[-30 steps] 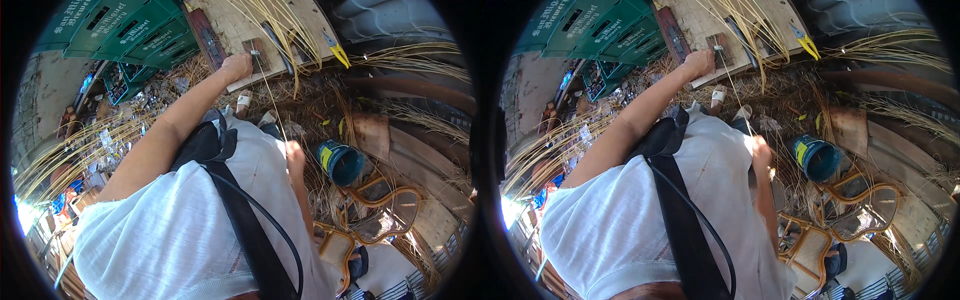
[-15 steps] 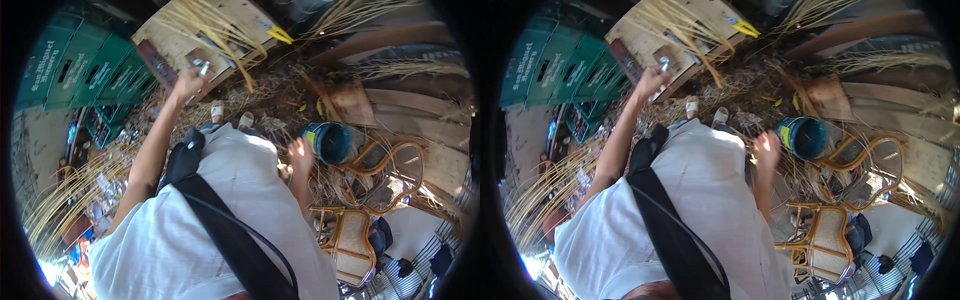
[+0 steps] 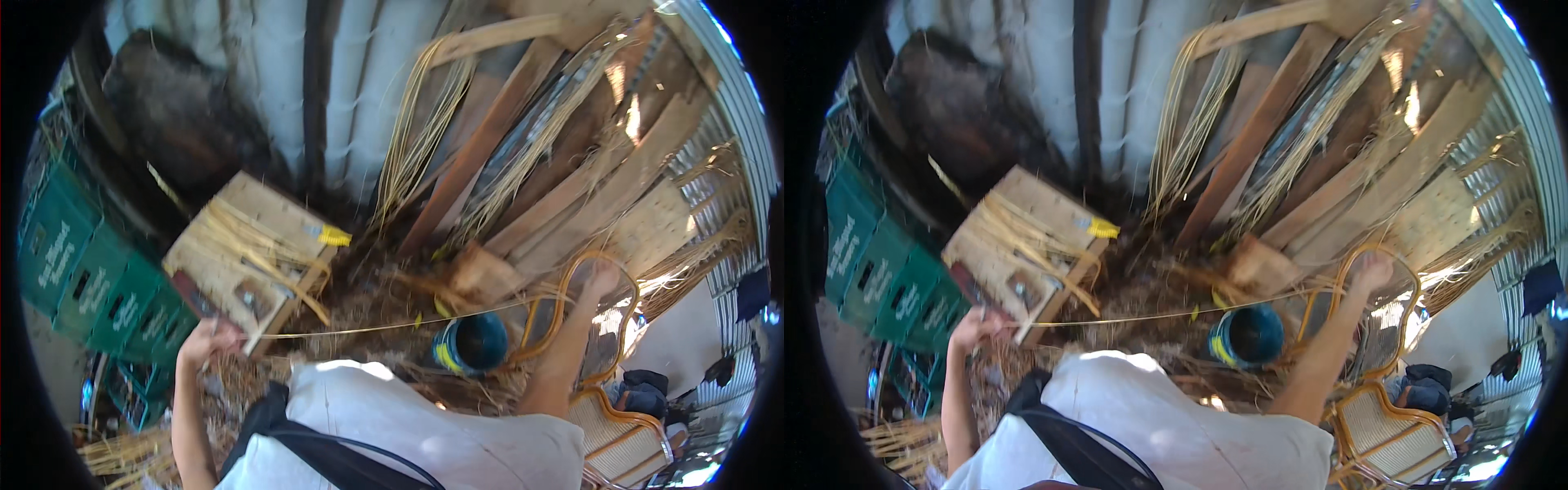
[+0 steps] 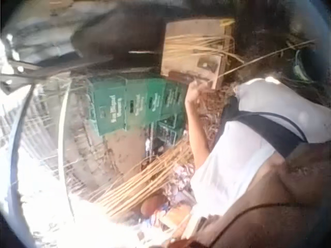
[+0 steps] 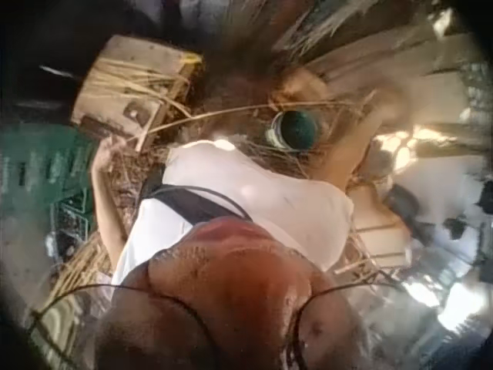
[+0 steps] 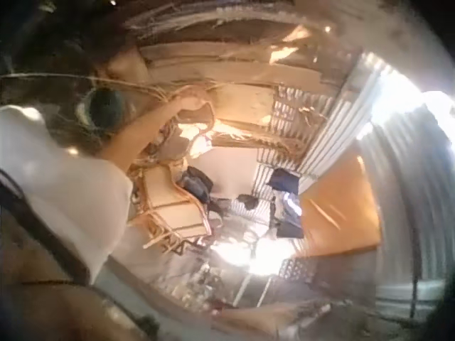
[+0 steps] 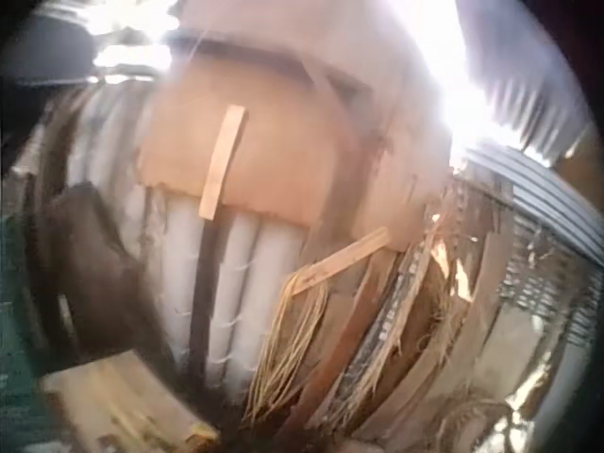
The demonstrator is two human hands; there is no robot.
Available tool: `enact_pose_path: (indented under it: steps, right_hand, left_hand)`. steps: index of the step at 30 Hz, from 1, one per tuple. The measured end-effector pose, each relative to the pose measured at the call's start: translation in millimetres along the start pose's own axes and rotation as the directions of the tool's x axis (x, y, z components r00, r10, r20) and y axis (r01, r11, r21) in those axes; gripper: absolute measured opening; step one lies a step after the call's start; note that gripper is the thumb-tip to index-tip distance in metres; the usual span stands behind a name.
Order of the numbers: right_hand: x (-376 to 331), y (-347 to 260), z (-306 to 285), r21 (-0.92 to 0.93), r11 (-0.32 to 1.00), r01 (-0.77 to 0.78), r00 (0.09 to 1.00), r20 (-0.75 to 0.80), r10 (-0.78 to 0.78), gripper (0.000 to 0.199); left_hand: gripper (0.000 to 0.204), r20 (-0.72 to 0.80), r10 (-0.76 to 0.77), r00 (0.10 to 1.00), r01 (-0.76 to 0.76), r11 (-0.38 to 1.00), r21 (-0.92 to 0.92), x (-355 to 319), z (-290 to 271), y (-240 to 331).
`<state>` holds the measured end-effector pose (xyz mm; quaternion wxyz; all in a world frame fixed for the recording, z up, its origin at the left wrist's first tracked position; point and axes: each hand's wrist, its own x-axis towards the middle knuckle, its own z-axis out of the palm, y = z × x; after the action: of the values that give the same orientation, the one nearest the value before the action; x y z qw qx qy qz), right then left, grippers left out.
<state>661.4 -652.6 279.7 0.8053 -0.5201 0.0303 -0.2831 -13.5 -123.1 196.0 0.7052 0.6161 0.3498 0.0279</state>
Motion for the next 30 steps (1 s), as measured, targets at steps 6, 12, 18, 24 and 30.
enact_pose_path:
  steps: [6, 12, 18, 24, 30]
  right_hand:
    - [-106.5, 46.7, 27.3, -0.761, -0.218, 0.611, 0.735, 0.442, 0.514, 0.04]
    - [-388.8, -25.7, 114.3, -0.068, 0.949, -0.308, -0.351, 0.935, -0.047, 0.079]
    - [-388.0, -48.3, 82.5, -0.174, 0.827, -0.535, -0.069, 0.984, 0.162, 0.049]
    - [-370.7, -103.9, 155.2, 0.205, 0.82, -0.535, 0.121, 0.979, -0.166, 0.083]
    - [-340.1, -64.3, 145.0, 0.043, 0.334, -0.942, 0.02, 0.997, -0.073, 0.028]
  left_hand:
    - [0.017, -0.026, -0.073, 0.997, 0.076, 0.982, 0.174, -32.8, 29.4, 46.3]
    - [0.018, 0.485, 0.306, 0.819, -0.343, 0.939, -0.014, 36.5, 193.7, 199.7]
    - [0.019, 0.155, 0.743, 0.651, -0.696, 0.665, -0.269, 23.7, 221.0, 341.3]
    - [0.021, 0.384, 0.711, 0.59, -0.662, 0.697, -0.274, 11.0, 257.2, 349.2]
    - [0.037, -0.151, 0.859, 0.49, -0.871, 0.491, -0.029, 17.7, 212.0, 396.1]
